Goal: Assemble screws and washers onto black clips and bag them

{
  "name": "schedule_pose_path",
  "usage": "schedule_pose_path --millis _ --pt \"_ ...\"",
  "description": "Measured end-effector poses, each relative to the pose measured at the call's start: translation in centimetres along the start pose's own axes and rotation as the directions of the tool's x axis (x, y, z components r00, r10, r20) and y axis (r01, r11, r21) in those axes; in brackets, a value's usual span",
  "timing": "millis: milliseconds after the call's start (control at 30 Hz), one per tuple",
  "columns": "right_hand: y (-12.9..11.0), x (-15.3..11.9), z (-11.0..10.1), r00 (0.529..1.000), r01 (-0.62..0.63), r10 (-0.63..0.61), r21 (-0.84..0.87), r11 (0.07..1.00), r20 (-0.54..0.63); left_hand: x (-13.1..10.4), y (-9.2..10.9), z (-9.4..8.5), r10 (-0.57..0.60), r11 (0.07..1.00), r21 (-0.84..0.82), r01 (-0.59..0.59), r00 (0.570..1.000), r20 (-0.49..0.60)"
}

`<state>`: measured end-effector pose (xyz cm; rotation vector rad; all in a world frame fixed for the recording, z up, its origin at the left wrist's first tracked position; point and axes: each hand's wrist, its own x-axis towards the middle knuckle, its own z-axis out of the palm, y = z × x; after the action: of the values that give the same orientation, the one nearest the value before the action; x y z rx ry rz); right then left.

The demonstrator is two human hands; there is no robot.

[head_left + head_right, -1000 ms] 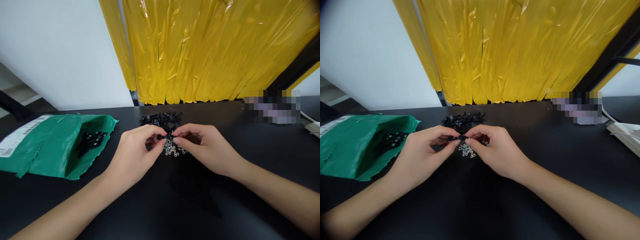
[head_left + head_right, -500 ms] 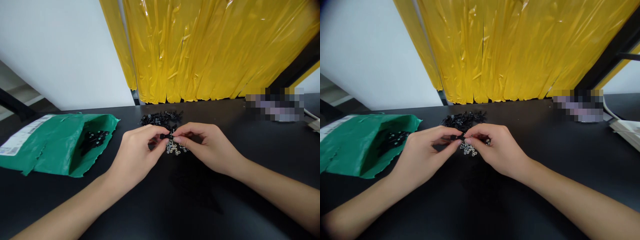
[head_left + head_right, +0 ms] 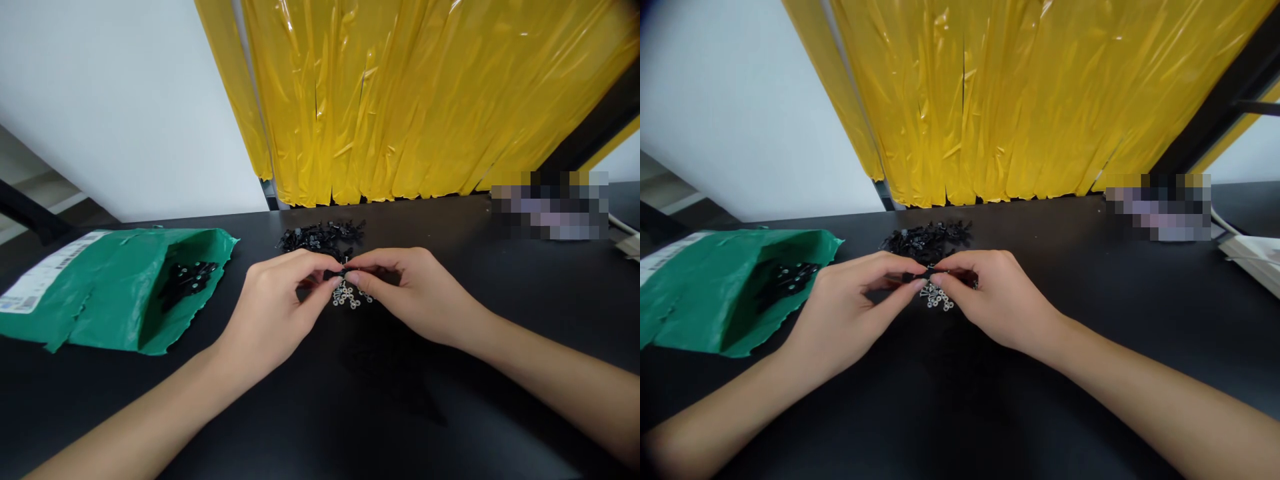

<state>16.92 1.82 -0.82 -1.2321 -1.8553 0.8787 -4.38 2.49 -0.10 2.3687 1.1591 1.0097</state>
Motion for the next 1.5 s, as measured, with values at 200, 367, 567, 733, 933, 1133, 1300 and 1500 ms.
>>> schedule_pose_path --millis 200,367,567,733,933,1133,1300,1500 --pt "-0.3 -0.1 -0.2 0.997 -0.048 0.048 0.003 0.999 0.067 0.1 -0.2 0.0 0.004 0.999 -0.054 -0.001 0.999 0.053" --pt "-0.3 -0.1 -0.3 0.99 -0.11 0.094 0.144 0.984 0.107 0.3 -0.3 -0.1 -0.007 0.998 -0.061 0.011 0.998 0.068" --pt "-0.2 0.0 -0.7 0.989 -0.108 0.087 0.183 0.977 0.115 0.3 -0.5 -0.3 -0.015 0.998 -0.052 0.016 1.0 0.026" --pt "-0.3 0.1 -1.0 0.992 -0.097 0.082 0.156 0.983 0.096 0.3 -0.4 -0.6 0.019 0.999 -0.038 -0.019 1.0 0.005" --pt "-0.2 0.0 -1.1 0.992 -0.073 0.051 0.201 0.977 0.111 0.3 -0.4 -0.7 0.01 0.996 -0.084 -0.009 1.0 0.012" --pt "-0.2 -0.1 -0.9 0.993 -0.096 0.076 0.245 0.965 0.087 0.2 -0.1 -0.5 -0.027 0.964 -0.262 0.034 0.999 0.028" --pt "-0.3 -0.1 -0.8 0.993 -0.099 0.08 0.259 0.961 0.082 0.3 -0.1 -0.6 -0.025 0.935 -0.352 0.04 0.999 0.047" --pt "-0.2 -0.2 -0.8 0.996 -0.042 0.016 0.321 0.946 0.083 0.5 -0.5 -0.6 -0.138 0.901 -0.415 0.13 0.99 0.011"
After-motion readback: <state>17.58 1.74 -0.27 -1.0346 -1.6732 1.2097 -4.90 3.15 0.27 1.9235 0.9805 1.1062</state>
